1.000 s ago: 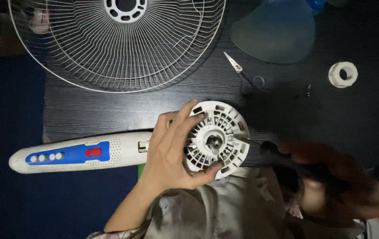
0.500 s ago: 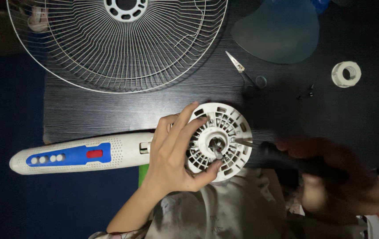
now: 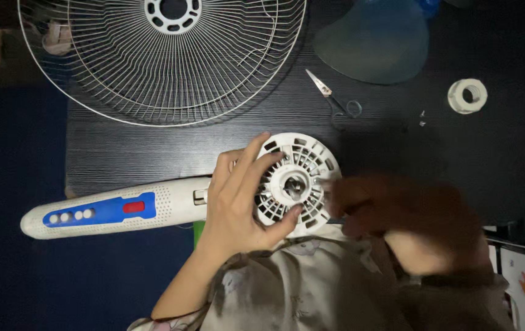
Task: The person disassembles a handheld fan by removing screws from the rear housing with a screwdriver and scissors. They separate the rear cover from the motor assembly, then reattach it and continue adjusting the screws.
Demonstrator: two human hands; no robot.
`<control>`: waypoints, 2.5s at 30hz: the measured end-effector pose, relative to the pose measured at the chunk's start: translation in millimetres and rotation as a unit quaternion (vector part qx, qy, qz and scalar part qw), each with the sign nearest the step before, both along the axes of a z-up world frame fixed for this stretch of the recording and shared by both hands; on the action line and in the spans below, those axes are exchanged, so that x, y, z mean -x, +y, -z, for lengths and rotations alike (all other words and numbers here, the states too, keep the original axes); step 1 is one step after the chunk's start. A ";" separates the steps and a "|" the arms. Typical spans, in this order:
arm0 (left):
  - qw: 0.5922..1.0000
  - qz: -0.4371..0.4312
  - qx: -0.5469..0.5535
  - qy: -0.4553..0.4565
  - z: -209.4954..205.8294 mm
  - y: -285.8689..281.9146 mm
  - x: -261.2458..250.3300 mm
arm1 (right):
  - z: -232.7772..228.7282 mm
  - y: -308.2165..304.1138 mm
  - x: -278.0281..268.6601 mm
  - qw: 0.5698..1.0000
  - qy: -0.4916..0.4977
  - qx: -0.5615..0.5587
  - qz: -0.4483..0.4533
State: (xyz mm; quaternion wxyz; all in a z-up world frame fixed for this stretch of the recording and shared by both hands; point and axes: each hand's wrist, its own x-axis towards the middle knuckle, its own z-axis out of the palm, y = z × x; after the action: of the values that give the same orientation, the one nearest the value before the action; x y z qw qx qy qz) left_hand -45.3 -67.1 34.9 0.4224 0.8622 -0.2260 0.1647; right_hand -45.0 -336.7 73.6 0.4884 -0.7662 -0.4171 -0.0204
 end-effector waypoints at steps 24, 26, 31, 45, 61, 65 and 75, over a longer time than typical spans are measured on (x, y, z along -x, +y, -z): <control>0.983 0.163 0.088 0.010 -62.0 -30.8 -21.1 | -43.5 34.8 -10.8 0.978 -0.062 -0.083 0.183; 0.988 0.132 0.082 0.013 -63.2 -34.1 -21.9 | -44.2 34.6 -13.5 0.979 -0.015 -0.106 0.175; 0.964 0.235 0.089 0.086 -73.2 -25.4 -31.3 | -44.6 28.0 -16.3 0.982 -0.120 -0.082 0.121; 0.900 0.324 0.091 0.276 -72.5 -20.9 -54.4 | -42.8 26.1 -6.2 0.981 -0.082 -0.051 0.168; 0.956 0.253 0.085 0.125 -54.5 -30.0 -52.9 | -37.1 30.1 -9.5 0.980 -0.051 -0.109 0.157; 0.966 0.218 0.083 0.110 -62.6 -34.6 -50.0 | -32.8 32.2 -10.1 0.974 -0.060 -0.108 0.188; 0.941 0.313 0.078 0.105 -74.7 -23.6 -53.0 | -32.6 20.3 6.0 0.967 -0.048 -0.138 0.210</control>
State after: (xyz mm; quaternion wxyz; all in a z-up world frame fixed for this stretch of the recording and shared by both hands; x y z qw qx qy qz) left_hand 7.7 -90.7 109.6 0.5400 0.7244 -0.4255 -0.0504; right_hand -51.0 -316.4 106.2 0.5538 -0.7600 -0.2624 -0.2166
